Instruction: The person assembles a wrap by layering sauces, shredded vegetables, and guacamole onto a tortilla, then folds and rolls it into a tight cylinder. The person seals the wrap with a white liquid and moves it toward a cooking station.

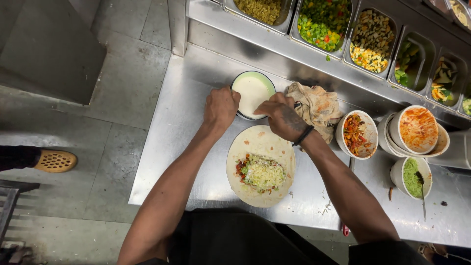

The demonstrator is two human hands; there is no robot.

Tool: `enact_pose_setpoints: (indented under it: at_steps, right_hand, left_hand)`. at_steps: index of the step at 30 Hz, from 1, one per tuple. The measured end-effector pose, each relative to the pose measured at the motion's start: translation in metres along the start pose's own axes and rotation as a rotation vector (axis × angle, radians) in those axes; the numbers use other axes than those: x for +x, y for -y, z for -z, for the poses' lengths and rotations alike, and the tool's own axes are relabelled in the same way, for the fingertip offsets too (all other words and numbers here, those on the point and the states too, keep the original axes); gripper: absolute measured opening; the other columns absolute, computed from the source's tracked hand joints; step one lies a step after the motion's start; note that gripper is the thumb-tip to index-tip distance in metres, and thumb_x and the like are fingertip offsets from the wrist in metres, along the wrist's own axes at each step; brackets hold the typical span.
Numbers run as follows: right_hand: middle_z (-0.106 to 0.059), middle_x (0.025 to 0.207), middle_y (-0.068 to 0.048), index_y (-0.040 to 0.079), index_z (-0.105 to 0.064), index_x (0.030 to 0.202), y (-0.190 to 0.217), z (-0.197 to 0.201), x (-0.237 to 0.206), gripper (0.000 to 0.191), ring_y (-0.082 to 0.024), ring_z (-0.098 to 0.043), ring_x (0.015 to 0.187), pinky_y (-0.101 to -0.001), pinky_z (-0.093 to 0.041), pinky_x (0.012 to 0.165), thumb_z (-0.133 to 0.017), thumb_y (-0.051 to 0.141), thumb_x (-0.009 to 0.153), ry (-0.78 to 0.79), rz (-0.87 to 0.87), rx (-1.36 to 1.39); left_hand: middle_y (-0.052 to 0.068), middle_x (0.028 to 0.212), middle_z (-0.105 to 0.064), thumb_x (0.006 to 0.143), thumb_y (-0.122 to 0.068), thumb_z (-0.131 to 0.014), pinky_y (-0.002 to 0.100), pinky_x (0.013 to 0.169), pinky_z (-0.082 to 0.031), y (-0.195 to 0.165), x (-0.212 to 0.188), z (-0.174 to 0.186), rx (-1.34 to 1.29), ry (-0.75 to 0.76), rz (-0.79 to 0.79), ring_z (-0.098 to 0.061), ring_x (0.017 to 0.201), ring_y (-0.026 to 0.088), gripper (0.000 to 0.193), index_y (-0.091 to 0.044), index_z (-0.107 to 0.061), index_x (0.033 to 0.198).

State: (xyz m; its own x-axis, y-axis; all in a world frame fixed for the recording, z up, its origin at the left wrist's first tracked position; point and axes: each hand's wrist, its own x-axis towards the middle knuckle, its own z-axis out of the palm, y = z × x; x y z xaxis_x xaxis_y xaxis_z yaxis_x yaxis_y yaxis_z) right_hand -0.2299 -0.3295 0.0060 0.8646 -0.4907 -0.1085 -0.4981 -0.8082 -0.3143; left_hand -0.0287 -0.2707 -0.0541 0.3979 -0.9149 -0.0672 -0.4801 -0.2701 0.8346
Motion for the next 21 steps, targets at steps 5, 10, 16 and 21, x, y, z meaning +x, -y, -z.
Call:
enact_pose_setpoints:
  at_steps: [5,10,16,21]
  right_hand:
    - [-0.070,0.113,-0.006,0.009,-0.074,0.119,-0.025,-0.012,-0.004,0.050,-0.020,-0.055,0.104,-0.0322,-0.044,0.092,-0.052,-0.015,0.081,-0.112,-0.143,0.313]
    - [-0.065,0.116,-0.005,0.003,-0.071,0.124,-0.050,-0.019,0.000,0.053,-0.013,-0.057,0.106,-0.0237,-0.047,0.092,-0.047,-0.019,0.083,-0.173,-0.223,1.043]
    - [-0.070,0.123,-0.006,0.005,-0.072,0.124,-0.066,-0.022,-0.082,0.050,-0.017,-0.062,0.108,-0.0289,-0.052,0.091,-0.046,-0.020,0.089,-0.269,-0.300,1.287]
    - [-0.070,0.132,-0.010,0.008,-0.071,0.126,-0.024,-0.055,-0.175,0.067,-0.029,-0.056,0.116,-0.0496,-0.042,0.109,-0.052,-0.019,0.068,-0.267,-0.091,0.058]
  left_hand:
    - [0.030,0.080,-0.069,0.097,-0.022,-0.059,0.052,0.074,-0.057,0.006,0.000,-0.005,-0.015,-0.024,-0.017,-0.069,0.077,0.047,0.031,0.005,-0.071,0.086]
    - [0.027,0.078,-0.070,0.099,-0.030,-0.060,0.052,0.072,-0.055,0.010,-0.002,-0.002,-0.075,-0.032,-0.060,-0.069,0.076,0.046,0.037,0.003,-0.070,0.087]
    - [0.012,0.068,-0.066,0.105,-0.032,-0.058,0.032,0.049,-0.051,0.027,-0.051,0.030,-0.400,0.122,0.081,-0.064,0.054,0.018,0.032,-0.003,-0.067,0.118]
    - [0.007,0.076,-0.070,0.104,-0.018,-0.057,0.027,0.045,-0.053,0.035,-0.114,0.067,-0.343,0.083,0.133,-0.067,0.058,0.012,0.033,-0.001,-0.065,0.131]
